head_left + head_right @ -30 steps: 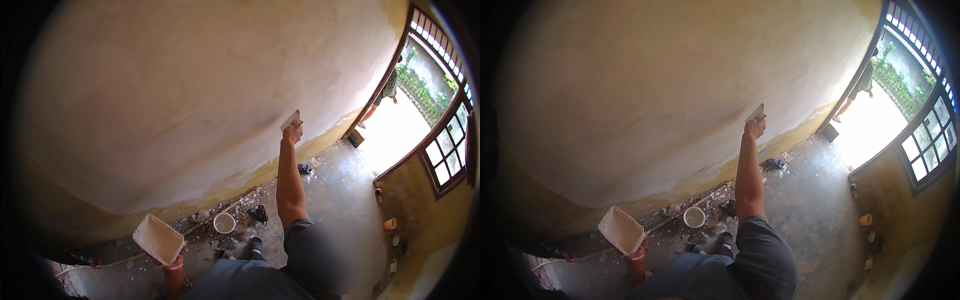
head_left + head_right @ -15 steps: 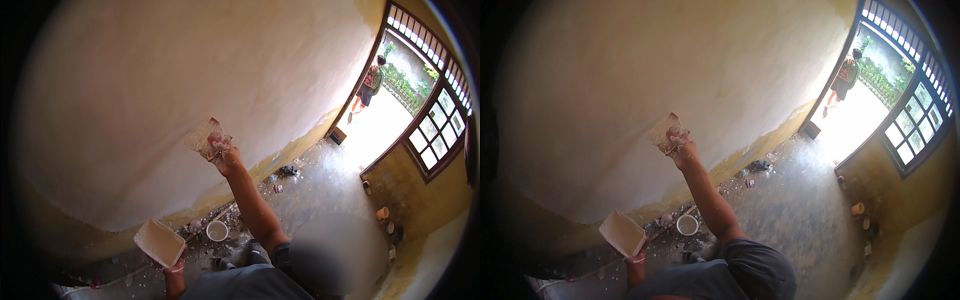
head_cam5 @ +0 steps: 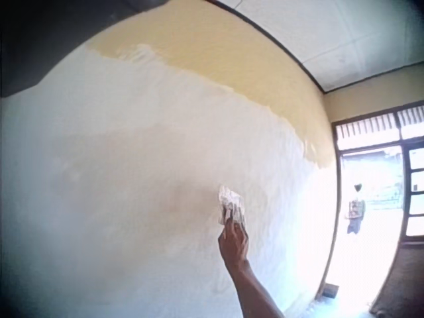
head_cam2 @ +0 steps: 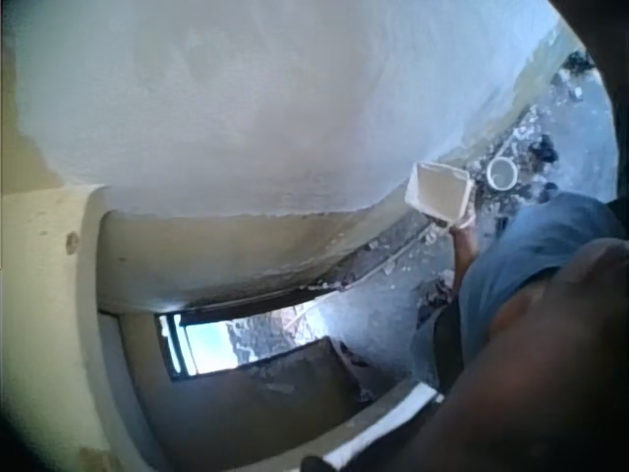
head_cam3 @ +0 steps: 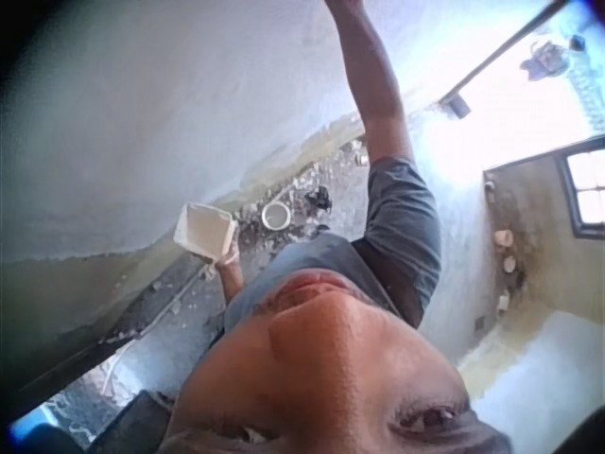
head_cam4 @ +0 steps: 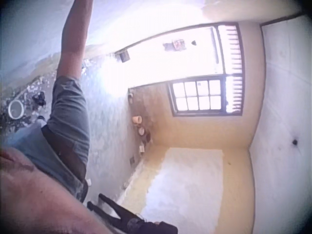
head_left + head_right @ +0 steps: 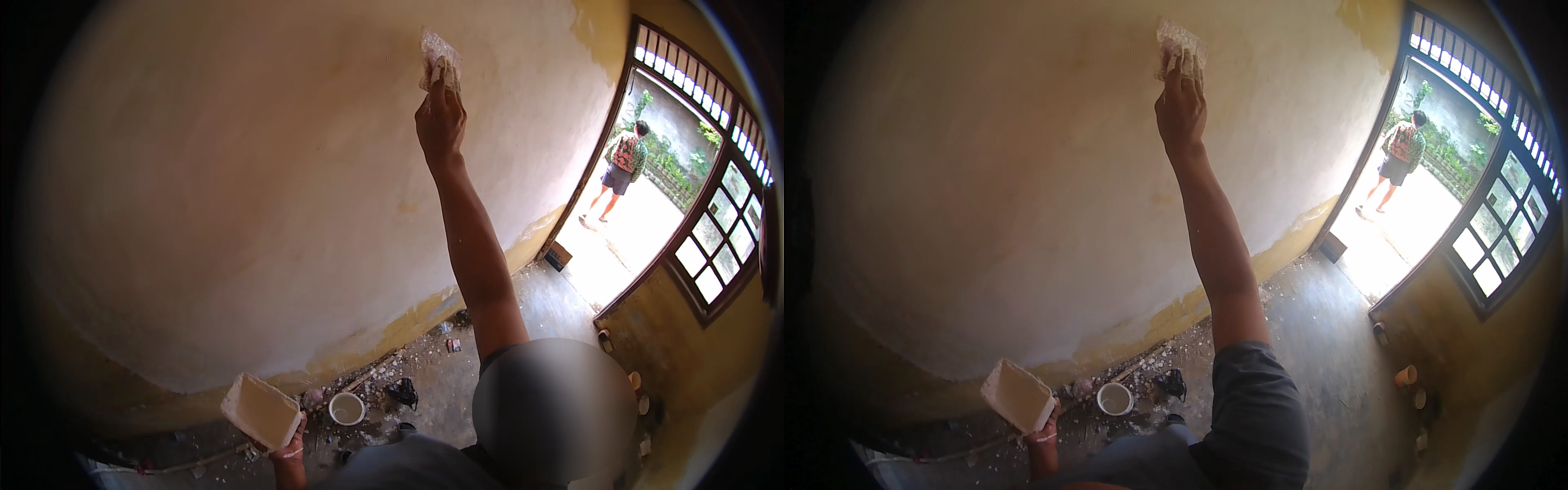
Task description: The person applies a coating to a wall using a putty knife, repeatedly picking up material from a small container and spreading it over the surface.
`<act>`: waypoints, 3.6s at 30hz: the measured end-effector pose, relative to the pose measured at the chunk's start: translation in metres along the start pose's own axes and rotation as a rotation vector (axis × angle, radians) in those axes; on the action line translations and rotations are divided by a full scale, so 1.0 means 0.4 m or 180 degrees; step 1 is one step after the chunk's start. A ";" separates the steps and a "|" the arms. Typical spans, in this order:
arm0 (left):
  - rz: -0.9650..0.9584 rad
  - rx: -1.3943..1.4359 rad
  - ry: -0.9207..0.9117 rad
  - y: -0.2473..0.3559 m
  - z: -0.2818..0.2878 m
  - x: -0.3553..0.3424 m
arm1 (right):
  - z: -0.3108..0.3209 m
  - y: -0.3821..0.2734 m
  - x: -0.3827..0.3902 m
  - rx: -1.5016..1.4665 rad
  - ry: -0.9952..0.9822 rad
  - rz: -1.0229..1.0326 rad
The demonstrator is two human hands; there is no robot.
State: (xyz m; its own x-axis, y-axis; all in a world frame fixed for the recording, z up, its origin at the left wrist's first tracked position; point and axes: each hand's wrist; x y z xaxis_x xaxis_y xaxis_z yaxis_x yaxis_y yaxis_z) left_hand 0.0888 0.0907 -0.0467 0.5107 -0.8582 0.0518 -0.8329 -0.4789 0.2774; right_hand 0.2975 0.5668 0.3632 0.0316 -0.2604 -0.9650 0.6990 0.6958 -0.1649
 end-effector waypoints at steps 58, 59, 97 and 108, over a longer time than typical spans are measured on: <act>-0.0125 0.0223 -0.0068 -0.012 0.020 0.032 | 0.061 0.044 -0.170 -0.0736 -0.0038 -0.2147; -0.0119 0.0221 -0.0076 -0.017 0.019 0.028 | 0.057 0.018 -0.179 -0.0732 -0.0029 -0.2148; -0.0426 0.0096 -0.0188 -0.005 0.010 0.049 | 0.036 0.013 -0.100 -0.0389 -0.0175 -0.2090; -0.0448 -0.0055 -0.0077 -0.017 0.059 0.031 | 0.085 0.192 0.083 -0.0648 0.0776 -0.0220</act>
State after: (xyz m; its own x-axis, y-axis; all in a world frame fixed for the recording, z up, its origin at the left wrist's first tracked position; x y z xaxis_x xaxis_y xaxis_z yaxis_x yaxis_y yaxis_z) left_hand 0.0955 0.0791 -0.0705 0.6166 -0.7871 -0.0118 -0.7495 -0.5916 0.2969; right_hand 0.3763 0.5889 0.3254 -0.2003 -0.1609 -0.9664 0.5356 0.8080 -0.2455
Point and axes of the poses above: each hand's wrist, its own x-axis away from the middle knuckle, its own z-axis out of the back of the hand, y = z × x, and after that the axes turned 3 degrees about -x, right-handed
